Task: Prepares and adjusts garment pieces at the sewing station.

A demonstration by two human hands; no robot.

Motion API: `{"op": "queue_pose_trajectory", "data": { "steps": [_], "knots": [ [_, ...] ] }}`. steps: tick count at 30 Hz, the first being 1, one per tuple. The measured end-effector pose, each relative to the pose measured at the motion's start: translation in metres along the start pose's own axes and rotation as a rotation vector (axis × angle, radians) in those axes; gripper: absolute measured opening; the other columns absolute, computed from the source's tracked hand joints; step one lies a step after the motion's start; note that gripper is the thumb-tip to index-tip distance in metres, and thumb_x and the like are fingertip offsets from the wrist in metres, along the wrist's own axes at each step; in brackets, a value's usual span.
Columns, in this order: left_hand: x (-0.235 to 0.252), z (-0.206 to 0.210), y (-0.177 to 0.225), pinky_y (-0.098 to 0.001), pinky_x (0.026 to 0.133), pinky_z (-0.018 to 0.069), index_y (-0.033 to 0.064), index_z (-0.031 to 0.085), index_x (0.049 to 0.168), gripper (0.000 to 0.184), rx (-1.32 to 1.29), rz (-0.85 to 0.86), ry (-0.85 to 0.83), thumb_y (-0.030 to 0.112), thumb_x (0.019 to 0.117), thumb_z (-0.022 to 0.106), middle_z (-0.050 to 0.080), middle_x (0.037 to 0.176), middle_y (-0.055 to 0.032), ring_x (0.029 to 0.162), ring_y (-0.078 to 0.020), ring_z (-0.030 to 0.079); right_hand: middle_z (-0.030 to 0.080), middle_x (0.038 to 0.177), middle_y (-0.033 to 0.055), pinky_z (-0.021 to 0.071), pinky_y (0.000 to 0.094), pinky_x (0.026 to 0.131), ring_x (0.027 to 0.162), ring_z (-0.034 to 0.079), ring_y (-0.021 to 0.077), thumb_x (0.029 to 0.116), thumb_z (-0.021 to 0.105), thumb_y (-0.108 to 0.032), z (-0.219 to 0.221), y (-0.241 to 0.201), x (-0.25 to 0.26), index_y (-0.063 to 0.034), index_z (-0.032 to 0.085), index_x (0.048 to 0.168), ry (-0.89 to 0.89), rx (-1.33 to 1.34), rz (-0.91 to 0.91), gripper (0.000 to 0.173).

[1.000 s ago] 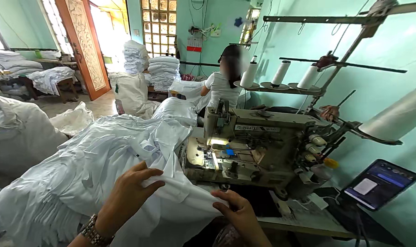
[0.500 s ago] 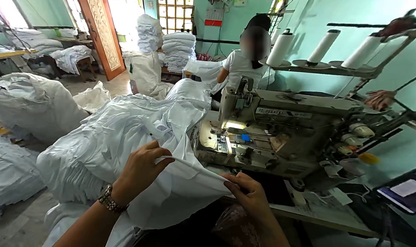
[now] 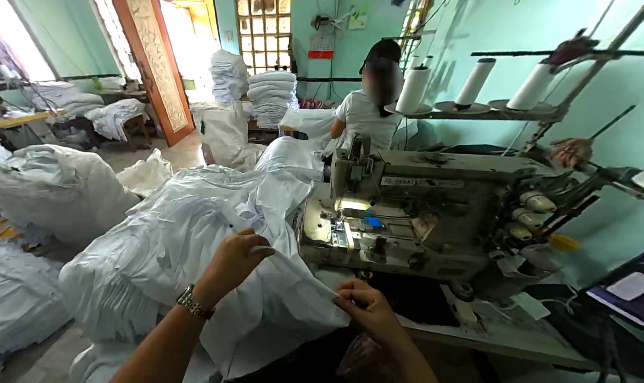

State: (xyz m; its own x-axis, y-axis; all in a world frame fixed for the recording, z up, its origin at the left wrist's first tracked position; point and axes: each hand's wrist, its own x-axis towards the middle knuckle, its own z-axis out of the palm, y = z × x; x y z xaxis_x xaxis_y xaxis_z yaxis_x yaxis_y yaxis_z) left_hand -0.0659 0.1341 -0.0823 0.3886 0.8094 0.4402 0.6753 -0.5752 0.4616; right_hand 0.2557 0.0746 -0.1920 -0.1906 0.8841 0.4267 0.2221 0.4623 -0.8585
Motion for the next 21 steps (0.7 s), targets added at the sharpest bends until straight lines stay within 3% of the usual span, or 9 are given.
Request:
{"op": "queue_pose_trajectory", "data": {
  "steps": [2, 5, 7, 10, 13, 17, 19, 21],
  "knots": [
    [0.0, 0.005, -0.004, -0.0319, 0.075, 0.0534, 0.014, 0.078, 0.099, 0.021, -0.032, 0.048, 0.036, 0.033, 0.0972, 0.068, 0.066, 0.087, -0.0024, 0.08, -0.0116, 0.062, 0.072, 0.111, 0.0011, 0.0581, 0.0243, 0.086, 0.103, 0.067, 0.006, 0.0917, 0.075, -0.026, 0.0, -0.002, -0.002, -0.0116, 0.081, 0.093, 0.004, -0.096, -0.002, 0.015],
    [0.006, 0.013, -0.013, -0.0268, 0.079, 0.0535, 0.0152, 0.079, 0.101, 0.019, -0.047, 0.164, 0.126, 0.029, 0.0995, 0.066, 0.067, 0.09, -0.001, 0.085, -0.0074, 0.063, 0.074, 0.095, -0.0016, 0.0576, 0.0263, 0.083, 0.092, 0.068, 0.0071, 0.0914, 0.071, -0.026, 0.0, -0.008, 0.005, -0.0135, 0.08, 0.093, 0.046, -0.376, -0.099, 0.015],
    [0.008, 0.018, -0.014, -0.0276, 0.084, 0.0549, 0.0148, 0.078, 0.105, 0.02, 0.021, 0.264, 0.185, 0.025, 0.1024, 0.062, 0.069, 0.095, -0.0027, 0.091, -0.0099, 0.065, 0.074, 0.09, 0.0007, 0.0595, 0.033, 0.081, 0.088, 0.07, 0.0146, 0.0904, 0.066, -0.02, -0.001, -0.01, 0.007, -0.0136, 0.08, 0.099, 0.108, -0.591, -0.192, 0.017],
    [0.008, 0.028, -0.016, -0.0331, 0.084, 0.0549, 0.0155, 0.079, 0.108, 0.02, 0.162, 0.386, 0.288, 0.022, 0.1034, 0.06, 0.07, 0.095, -0.0057, 0.091, -0.0174, 0.066, 0.066, 0.081, 0.0048, 0.0567, 0.0363, 0.065, 0.076, 0.066, 0.0215, 0.0863, 0.063, -0.016, -0.002, -0.004, 0.009, -0.0186, 0.08, 0.113, 0.214, -0.772, -0.264, 0.032],
    [0.006, 0.037, -0.018, -0.0354, 0.082, 0.0543, 0.0171, 0.078, 0.109, 0.019, 0.219, 0.428, 0.352, 0.022, 0.103, 0.061, 0.069, 0.094, -0.006, 0.089, -0.0197, 0.065, 0.065, 0.081, 0.0057, 0.0559, 0.0353, 0.063, 0.076, 0.065, 0.0223, 0.085, 0.062, -0.013, -0.003, 0.003, 0.008, -0.019, 0.08, 0.113, 0.272, -0.823, -0.271, 0.034],
    [0.016, 0.048, -0.013, -0.032, 0.092, 0.0543, 0.0096, 0.075, 0.106, 0.023, 0.001, 0.27, 0.282, 0.022, 0.1051, 0.056, 0.07, 0.105, -0.0066, 0.102, -0.015, 0.065, 0.07, 0.084, 0.0041, 0.059, 0.0359, 0.069, 0.08, 0.069, 0.0194, 0.0865, 0.063, -0.016, 0.003, 0.007, 0.006, -0.0149, 0.081, 0.102, 0.215, -0.706, -0.22, 0.023],
    [0.034, 0.057, -0.002, -0.0269, 0.091, 0.0549, 0.0017, 0.069, 0.109, 0.023, -0.25, 0.142, 0.197, 0.015, 0.1058, 0.051, 0.07, 0.105, -0.0069, 0.099, -0.008, 0.066, 0.073, 0.089, 0.0012, 0.06, 0.0302, 0.076, 0.083, 0.07, 0.0111, 0.0907, 0.065, -0.016, 0.007, 0.002, 0.002, -0.0107, 0.08, 0.101, 0.08, -0.44, -0.104, 0.018],
    [0.057, 0.069, 0.009, -0.0246, 0.087, 0.0547, 0.0009, 0.067, 0.111, 0.022, -0.348, 0.079, 0.139, 0.015, 0.1063, 0.05, 0.07, 0.102, -0.0059, 0.093, -0.0045, 0.066, 0.074, 0.088, 0.0003, 0.0587, 0.0225, 0.073, 0.079, 0.068, 0.0038, 0.0915, 0.072, -0.014, 0.01, -0.006, -0.002, -0.0049, 0.077, 0.1, -0.065, -0.035, 0.056, 0.013]
  ]
}}
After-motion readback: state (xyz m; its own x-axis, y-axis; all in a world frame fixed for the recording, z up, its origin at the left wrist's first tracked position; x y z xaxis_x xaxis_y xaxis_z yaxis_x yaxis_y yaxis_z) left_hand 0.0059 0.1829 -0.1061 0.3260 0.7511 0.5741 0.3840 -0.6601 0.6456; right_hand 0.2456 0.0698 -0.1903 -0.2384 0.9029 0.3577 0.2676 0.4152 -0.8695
